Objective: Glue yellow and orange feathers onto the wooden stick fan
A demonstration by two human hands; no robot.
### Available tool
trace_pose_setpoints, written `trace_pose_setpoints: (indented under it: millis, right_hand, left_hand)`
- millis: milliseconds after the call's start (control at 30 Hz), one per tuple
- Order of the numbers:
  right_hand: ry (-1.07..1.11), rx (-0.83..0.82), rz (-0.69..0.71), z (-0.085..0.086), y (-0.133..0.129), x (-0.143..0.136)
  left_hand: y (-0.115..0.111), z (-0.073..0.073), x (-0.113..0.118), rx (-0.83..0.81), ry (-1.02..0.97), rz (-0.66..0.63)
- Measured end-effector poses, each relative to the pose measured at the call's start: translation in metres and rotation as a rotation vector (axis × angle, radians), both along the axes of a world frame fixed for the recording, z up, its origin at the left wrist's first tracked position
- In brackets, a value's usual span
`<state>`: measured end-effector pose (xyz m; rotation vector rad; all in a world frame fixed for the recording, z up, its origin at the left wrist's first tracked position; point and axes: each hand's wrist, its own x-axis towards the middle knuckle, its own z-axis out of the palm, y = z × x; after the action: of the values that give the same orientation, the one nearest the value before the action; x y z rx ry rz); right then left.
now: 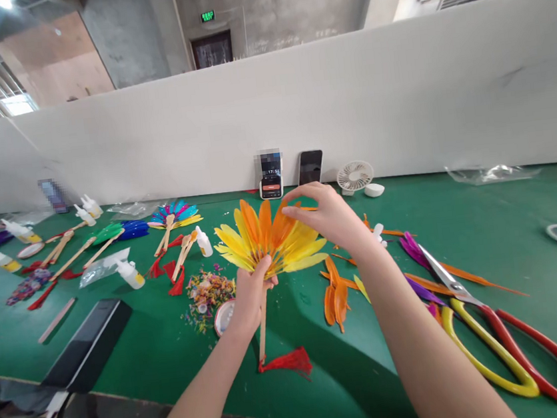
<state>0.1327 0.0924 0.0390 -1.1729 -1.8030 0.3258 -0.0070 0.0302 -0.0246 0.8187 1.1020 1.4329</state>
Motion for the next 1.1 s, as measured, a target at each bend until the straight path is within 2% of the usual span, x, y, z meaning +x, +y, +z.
trace_pose_setpoints:
  millis: [267,533,1100]
  right_hand:
    - [-0.053,-0.021,0.013,-0.002,0.003,-0.006]
    - [-0.107,0.072,-0.041,-0.005,0.003,-0.011]
    - [-0.131,-0.069,0.004,-0.001,0.0,-0.012]
  left_hand:
    - [0.0,0.001,0.001,0.006,0.001,-0.033]
    - [0.003,-0.003,0.001,0.006,0.064,-0.033]
    - [0.005,-0.007,0.0,0.017,0.078,-0.031]
